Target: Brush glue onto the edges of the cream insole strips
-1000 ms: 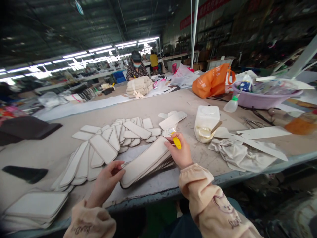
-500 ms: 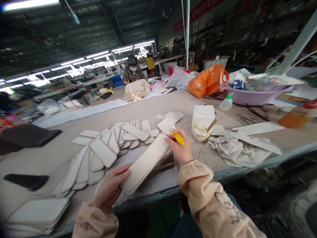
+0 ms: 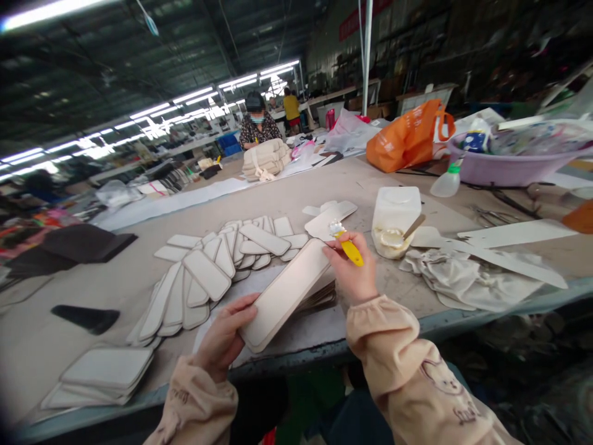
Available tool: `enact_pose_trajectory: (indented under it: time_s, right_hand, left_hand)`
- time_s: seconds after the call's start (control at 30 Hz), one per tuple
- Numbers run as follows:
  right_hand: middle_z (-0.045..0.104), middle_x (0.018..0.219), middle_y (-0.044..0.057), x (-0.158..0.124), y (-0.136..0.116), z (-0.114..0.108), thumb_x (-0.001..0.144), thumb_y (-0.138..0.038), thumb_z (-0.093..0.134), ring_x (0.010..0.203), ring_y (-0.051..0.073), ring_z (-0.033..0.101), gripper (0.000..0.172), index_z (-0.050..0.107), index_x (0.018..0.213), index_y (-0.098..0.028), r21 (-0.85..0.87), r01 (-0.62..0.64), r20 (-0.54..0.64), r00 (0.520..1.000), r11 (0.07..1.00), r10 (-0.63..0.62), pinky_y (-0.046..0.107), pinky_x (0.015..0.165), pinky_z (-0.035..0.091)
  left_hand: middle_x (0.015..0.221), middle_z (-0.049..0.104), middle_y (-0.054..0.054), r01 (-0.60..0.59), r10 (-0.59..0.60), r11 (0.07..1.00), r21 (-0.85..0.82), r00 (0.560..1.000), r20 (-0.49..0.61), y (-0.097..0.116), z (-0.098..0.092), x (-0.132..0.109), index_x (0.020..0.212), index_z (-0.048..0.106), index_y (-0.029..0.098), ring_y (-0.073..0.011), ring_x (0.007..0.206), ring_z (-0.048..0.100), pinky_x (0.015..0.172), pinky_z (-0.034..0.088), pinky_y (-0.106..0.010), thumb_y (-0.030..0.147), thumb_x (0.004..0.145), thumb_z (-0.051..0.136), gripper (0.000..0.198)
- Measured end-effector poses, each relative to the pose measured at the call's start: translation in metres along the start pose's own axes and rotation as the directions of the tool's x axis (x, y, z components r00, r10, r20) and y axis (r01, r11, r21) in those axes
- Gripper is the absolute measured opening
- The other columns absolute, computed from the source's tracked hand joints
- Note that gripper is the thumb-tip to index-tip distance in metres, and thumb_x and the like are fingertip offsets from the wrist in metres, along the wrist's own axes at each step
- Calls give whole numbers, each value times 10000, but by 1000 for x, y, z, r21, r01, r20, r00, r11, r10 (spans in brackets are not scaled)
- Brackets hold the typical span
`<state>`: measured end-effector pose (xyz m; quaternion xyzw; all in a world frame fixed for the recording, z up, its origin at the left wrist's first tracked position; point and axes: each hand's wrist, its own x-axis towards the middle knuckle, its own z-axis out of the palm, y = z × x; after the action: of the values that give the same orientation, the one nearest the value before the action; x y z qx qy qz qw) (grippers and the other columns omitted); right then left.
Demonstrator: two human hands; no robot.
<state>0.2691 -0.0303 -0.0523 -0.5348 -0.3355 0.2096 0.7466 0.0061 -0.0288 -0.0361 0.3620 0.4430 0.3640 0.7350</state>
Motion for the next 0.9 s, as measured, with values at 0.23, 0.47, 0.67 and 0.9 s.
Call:
enact_pose_trajectory:
  time_s: [0.23,0.47,0.67,0.9]
  right_hand:
    - [671,806,-31,11,-11,-3,565,-278,825,751,159,676,470,481,884,-248,152,-32,-129,990,988,52,273,628,553]
    - [685,776,-31,13,-9,-7,534,-246,842,725,152,678,506,479,886,-242,188,-59,-132,988,980,85,234,590,524]
    - [684,780,-28,15,-7,-9,544,-248,849,735,148,669,487,490,873,-238,198,-61,-116,990,978,85,245,633,518]
    - [640,820,-29,7,-19,-5,625,-311,806,736,128,605,426,475,883,-236,136,-25,-15,1000,990,27,261,685,471]
  left_hand:
    - [1198,659,-180,203,-182,959,-199,976,119,-4,13,-7,1262,569,139,-343,1031,666,769,586,-438,469,829,638,549]
    - [1145,677,-186,56,-55,992,-111,998,11,-4,18,-6,1247,554,94,-270,904,715,680,614,-294,310,827,685,490]
    - [1130,686,-174,53,-56,994,-94,998,-22,-2,19,-10,1244,560,106,-249,858,723,654,621,-295,270,832,679,458]
    - [1211,670,-126,36,-37,999,-35,999,-28,0,17,-14,1282,547,179,-265,978,696,722,624,-337,263,829,680,480]
